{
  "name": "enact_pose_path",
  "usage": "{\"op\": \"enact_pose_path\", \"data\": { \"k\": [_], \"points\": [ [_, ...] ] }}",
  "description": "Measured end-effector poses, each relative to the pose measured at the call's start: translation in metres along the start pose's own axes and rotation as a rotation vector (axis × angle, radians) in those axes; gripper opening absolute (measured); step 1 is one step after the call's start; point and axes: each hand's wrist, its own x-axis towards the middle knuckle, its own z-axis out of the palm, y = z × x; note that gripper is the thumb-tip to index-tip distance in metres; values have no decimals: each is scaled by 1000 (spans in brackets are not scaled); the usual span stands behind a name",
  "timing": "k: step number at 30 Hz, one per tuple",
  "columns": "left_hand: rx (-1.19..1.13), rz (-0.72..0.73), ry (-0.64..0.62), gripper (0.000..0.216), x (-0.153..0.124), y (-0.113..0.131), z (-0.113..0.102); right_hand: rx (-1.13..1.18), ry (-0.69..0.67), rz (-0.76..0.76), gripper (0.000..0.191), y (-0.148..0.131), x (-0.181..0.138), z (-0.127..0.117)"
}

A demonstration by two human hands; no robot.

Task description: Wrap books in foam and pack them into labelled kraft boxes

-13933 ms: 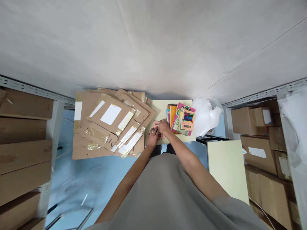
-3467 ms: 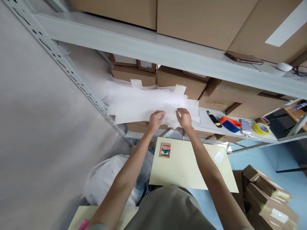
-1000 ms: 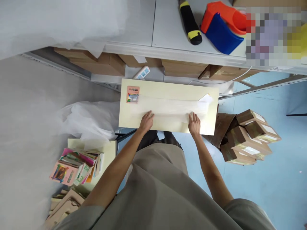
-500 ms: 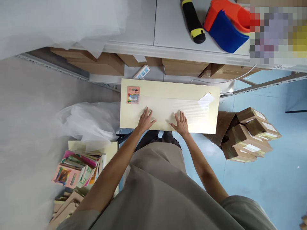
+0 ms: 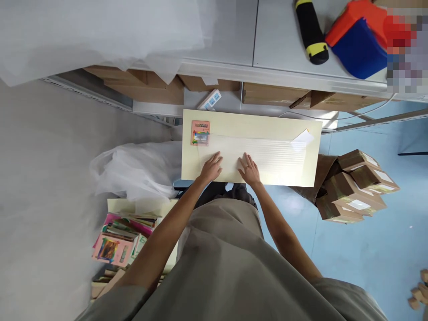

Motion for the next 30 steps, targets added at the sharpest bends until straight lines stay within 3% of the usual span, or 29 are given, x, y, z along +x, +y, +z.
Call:
{"op": "enact_pose_path", "data": {
  "k": [6,11,13,18,22,26,30],
  "points": [
    [-158,69,-50,53,3,-39,-16,-47,-10,93,61,4,-7,-8],
    [-311,108,-34,44,11,-48,-26,-13,5,282,60,-39,12,-8],
    [-362,96,1,44,13,-47,-32,3,34,281,60,-68,29,-6],
    [-479,-94,325,55,13,-64,-62,49,15,5,59,-145,79,2],
    [-498,-296,505,47,17,-95,-85,46,-99,-81,62,-177,99,12],
    [-481,-413,503,49,26,-116,-89,34,-167,-35,68,-181,102,19],
    [-559,-512,417,51,35,-118,-84,46,-189,-28,69,-177,103,21]
  ]
}}
